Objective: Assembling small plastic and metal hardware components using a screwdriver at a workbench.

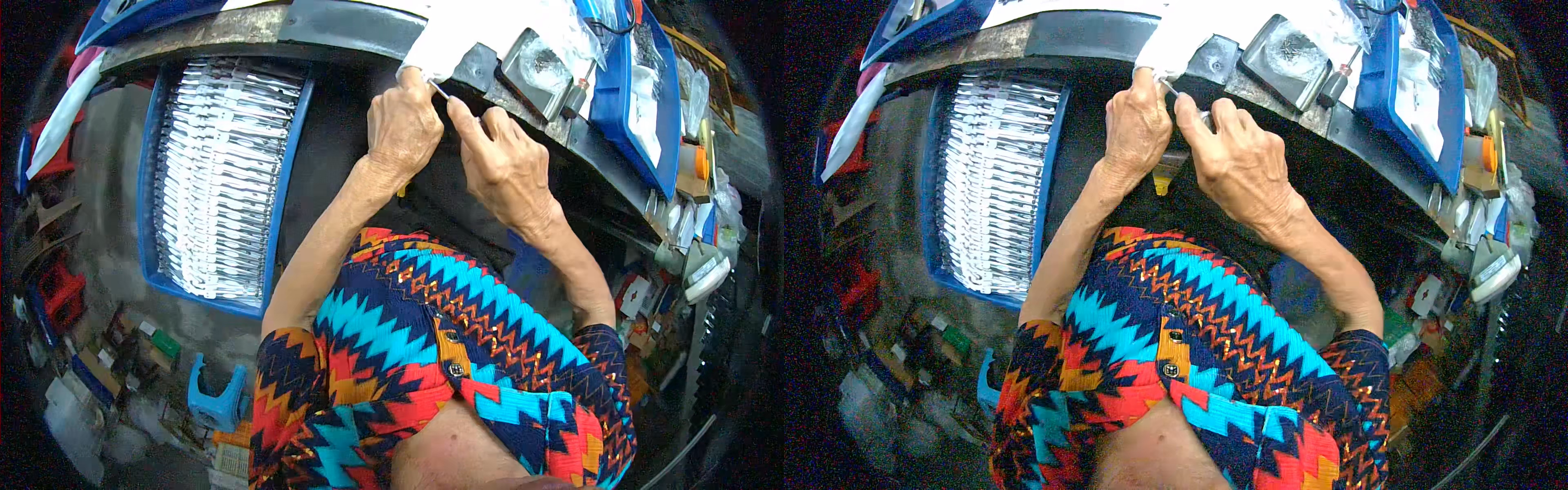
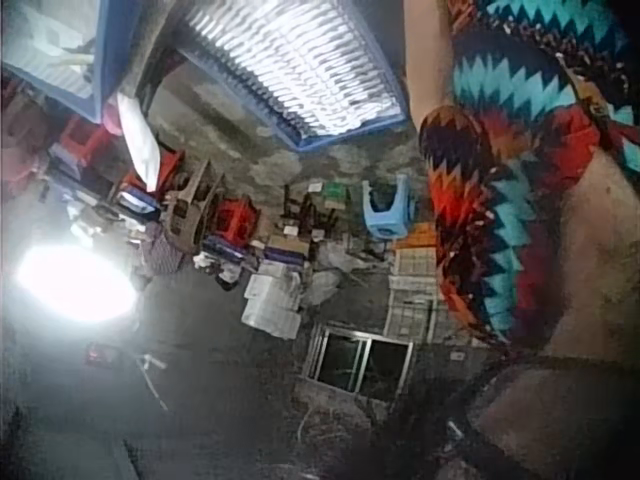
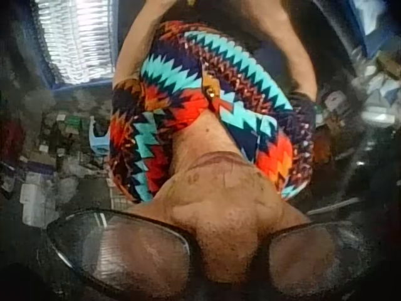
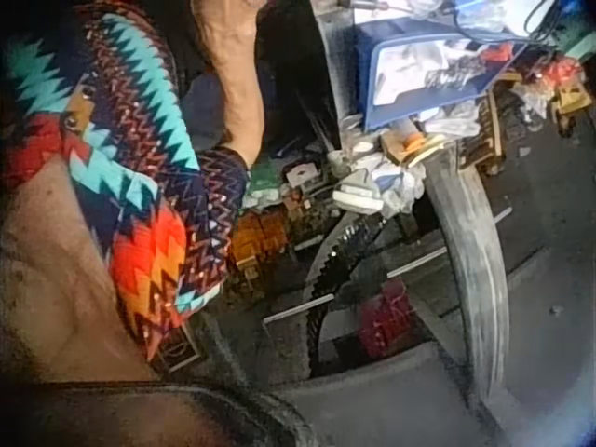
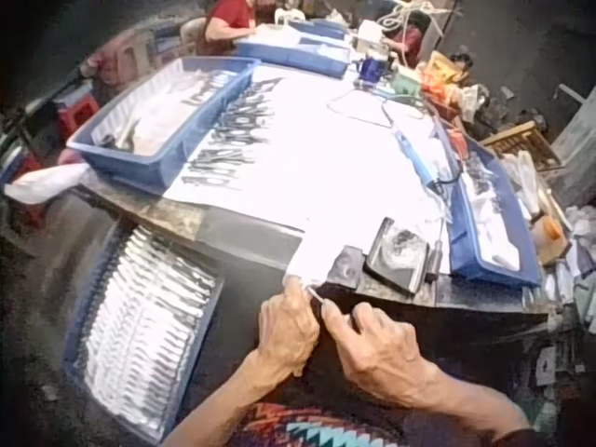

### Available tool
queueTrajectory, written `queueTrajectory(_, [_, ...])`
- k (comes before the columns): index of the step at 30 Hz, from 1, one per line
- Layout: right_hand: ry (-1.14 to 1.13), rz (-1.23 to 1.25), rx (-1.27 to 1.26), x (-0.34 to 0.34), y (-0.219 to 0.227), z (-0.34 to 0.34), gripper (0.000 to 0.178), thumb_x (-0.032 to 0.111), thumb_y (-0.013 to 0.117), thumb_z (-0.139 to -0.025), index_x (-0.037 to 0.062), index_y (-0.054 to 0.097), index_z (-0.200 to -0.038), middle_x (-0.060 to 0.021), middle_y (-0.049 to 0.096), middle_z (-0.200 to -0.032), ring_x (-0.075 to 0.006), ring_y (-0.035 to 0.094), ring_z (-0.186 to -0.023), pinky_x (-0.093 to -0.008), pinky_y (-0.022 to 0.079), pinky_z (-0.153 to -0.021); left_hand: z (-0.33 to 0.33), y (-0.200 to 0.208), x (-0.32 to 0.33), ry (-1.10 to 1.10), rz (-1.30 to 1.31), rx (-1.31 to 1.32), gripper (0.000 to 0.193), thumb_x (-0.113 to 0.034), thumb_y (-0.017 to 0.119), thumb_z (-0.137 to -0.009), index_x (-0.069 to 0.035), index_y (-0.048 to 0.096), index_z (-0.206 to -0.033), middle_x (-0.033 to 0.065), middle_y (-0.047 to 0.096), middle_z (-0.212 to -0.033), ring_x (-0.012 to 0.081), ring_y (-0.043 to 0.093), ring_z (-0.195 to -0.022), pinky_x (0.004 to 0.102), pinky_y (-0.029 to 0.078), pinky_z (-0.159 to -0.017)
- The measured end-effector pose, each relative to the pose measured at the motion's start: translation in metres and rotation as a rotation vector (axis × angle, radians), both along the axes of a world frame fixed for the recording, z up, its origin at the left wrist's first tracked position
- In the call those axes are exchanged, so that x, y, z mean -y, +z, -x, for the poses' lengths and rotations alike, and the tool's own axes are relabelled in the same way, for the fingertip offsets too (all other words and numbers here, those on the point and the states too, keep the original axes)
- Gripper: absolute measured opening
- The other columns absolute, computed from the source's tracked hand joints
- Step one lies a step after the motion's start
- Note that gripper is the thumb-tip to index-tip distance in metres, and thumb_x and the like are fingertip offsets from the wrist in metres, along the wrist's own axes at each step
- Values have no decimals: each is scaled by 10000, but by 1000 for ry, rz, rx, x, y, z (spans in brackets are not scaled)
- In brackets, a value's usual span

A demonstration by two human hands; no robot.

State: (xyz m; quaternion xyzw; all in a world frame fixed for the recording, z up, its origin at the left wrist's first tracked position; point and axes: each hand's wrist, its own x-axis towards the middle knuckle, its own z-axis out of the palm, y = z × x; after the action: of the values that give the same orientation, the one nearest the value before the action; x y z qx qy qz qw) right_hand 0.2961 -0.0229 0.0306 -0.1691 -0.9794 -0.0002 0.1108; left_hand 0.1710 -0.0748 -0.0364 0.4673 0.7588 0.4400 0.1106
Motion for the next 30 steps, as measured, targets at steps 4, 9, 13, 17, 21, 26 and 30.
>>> queueTrajectory(4, [113,-221,104,-3,9,2,336,135,547,-743,49,562,-1068,-31,454,-695,-142,531,-643,-240,404,-429,0,2,1,14,-1,-43,171,-65,511,-798,92,445,-820,218,556,-536,342,614,-535,381,506,-469])
queueTrajectory(9, [213,-533,86,-6,7,6,313,167,550,-737,22,602,-1010,-44,521,-757,-135,513,-686,-230,332,-465,0,1,0,10,5,-45,162,-62,517,-791,80,441,-800,210,554,-527,328,617,-532,373,506,-463])
queueTrajectory(13, [243,-547,114,-6,5,7,316,149,549,-727,6,604,-1003,-76,523,-758,-142,510,-655,-216,328,-448,-2,-1,-1,28,3,-51,147,-60,524,-790,56,436,-778,203,560,-543,319,617,-525,361,504,-452])
queueTrajectory(17, [233,-479,151,-6,6,6,334,149,546,-724,-2,594,-1017,-61,498,-730,-132,509,-620,-198,335,-420,-4,-5,-2,66,-1,-119,132,-61,534,-787,23,436,-760,169,567,-553,286,623,-520,327,501,-430])
queueTrajectory(21, [171,-220,183,-7,13,9,349,132,546,-719,10,581,-1044,-46,450,-679,-138,532,-598,-225,395,-407,-6,-6,-3,111,41,-185,128,-60,542,-780,7,436,-758,149,574,-565,272,627,-523,312,501,-423])
queueTrajectory(26, [-80,528,-228,-4,-2,11,301,37,566,-721,-8,594,-1018,-96,568,-693,-204,595,-648,-303,481,-536,-10,-7,-3,160,21,-232,116,-32,542,-739,3,433,-761,157,586,-603,283,625,-523,330,508,-432])
queueTrajectory(30, [-607,1653,-279,-7,25,12,315,34,590,-736,-30,586,-1044,-58,574,-694,-97,502,-524,-234,378,-411,-8,-2,-3,173,11,-277,110,-14,532,-718,8,434,-761,164,584,-594,291,624,-524,344,507,-433])
